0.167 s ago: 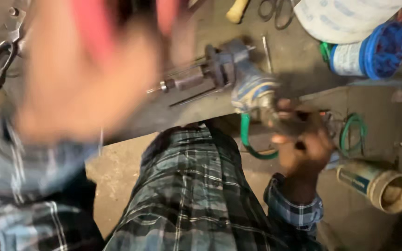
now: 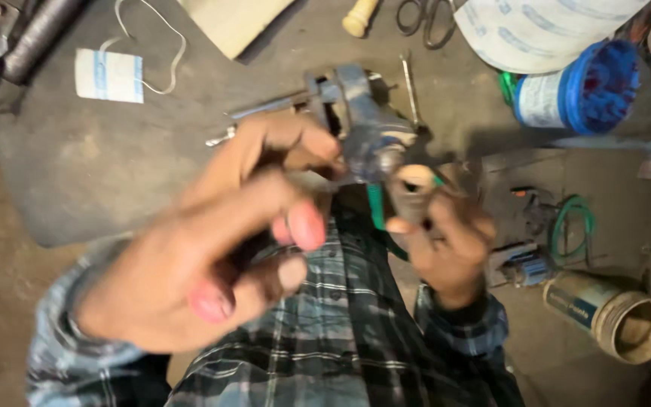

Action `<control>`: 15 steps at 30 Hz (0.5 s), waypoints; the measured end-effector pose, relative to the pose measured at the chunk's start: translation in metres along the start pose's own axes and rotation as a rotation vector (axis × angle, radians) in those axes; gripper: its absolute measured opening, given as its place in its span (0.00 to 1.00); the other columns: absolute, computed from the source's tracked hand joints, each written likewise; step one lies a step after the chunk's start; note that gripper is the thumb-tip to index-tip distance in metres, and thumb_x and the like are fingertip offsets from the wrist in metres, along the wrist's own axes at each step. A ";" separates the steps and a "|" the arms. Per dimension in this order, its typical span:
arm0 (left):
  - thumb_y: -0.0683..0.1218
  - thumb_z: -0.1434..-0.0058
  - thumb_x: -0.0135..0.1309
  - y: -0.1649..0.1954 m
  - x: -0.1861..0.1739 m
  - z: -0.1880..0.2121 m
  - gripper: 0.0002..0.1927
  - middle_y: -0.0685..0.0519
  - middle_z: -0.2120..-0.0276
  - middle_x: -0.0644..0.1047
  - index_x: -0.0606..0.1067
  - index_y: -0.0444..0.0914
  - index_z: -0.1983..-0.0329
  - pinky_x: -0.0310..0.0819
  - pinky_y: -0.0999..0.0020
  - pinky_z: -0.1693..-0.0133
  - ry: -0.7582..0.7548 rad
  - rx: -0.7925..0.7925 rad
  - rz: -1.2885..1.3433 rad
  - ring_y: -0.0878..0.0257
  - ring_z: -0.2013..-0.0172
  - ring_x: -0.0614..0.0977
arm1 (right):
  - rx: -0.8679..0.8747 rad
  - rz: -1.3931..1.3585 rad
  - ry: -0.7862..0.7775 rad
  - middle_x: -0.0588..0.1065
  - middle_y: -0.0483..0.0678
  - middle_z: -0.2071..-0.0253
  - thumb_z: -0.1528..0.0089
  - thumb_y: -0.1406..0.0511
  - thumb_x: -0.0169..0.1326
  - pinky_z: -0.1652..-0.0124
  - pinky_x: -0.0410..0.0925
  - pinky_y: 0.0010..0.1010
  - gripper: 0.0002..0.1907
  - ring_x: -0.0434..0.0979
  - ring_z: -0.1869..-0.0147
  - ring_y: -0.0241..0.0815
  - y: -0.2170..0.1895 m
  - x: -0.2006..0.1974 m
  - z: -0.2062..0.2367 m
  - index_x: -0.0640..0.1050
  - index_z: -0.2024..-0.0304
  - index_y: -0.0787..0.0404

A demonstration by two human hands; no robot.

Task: The person secures a metal pipe in a bench vise and uses pliers to bend and adjust a small metal piece attached to the pipe. The person repeatedly repositions the pliers and rotates the pipe to continue shaping the metal.

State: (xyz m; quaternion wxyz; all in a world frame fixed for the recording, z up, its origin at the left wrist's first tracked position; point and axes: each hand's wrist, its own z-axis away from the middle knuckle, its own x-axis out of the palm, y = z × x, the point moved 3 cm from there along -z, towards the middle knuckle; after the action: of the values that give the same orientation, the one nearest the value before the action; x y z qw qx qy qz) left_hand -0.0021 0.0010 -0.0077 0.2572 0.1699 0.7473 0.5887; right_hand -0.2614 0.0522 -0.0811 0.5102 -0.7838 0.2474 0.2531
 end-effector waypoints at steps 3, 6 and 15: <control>0.42 0.40 0.52 -0.002 0.014 0.024 0.07 0.39 0.32 0.59 0.73 0.36 0.59 0.79 0.64 0.52 0.047 -0.088 0.279 0.49 0.34 0.71 | -0.078 -0.140 -0.113 0.77 0.53 0.64 0.40 0.71 0.65 0.63 0.70 0.36 0.09 0.79 0.63 0.50 -0.013 0.033 -0.013 0.78 0.59 0.66; 0.41 0.41 0.53 -0.003 0.010 0.049 0.06 0.35 0.30 0.57 0.74 0.36 0.61 0.61 0.50 0.34 0.023 -0.093 0.187 0.39 0.31 0.68 | -0.247 -0.205 -0.148 0.79 0.54 0.62 0.39 0.72 0.61 0.64 0.72 0.37 0.10 0.80 0.64 0.50 -0.029 0.069 -0.025 0.79 0.55 0.71; 0.48 0.36 0.58 -0.031 -0.005 0.124 0.12 0.43 0.38 0.64 0.75 0.42 0.51 0.48 0.51 0.30 0.401 -0.104 -0.269 0.48 0.35 0.60 | -0.271 -0.400 -0.263 0.79 0.54 0.63 0.35 0.68 0.57 0.61 0.75 0.34 0.07 0.83 0.62 0.48 -0.090 0.158 -0.010 0.76 0.61 0.68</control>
State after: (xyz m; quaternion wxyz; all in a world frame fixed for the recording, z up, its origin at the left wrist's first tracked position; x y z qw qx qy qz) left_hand 0.0762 0.0891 -0.0579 0.1882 -0.0650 0.7680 0.6087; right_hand -0.0832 0.0549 -0.1198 0.4681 -0.8387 -0.0170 0.2779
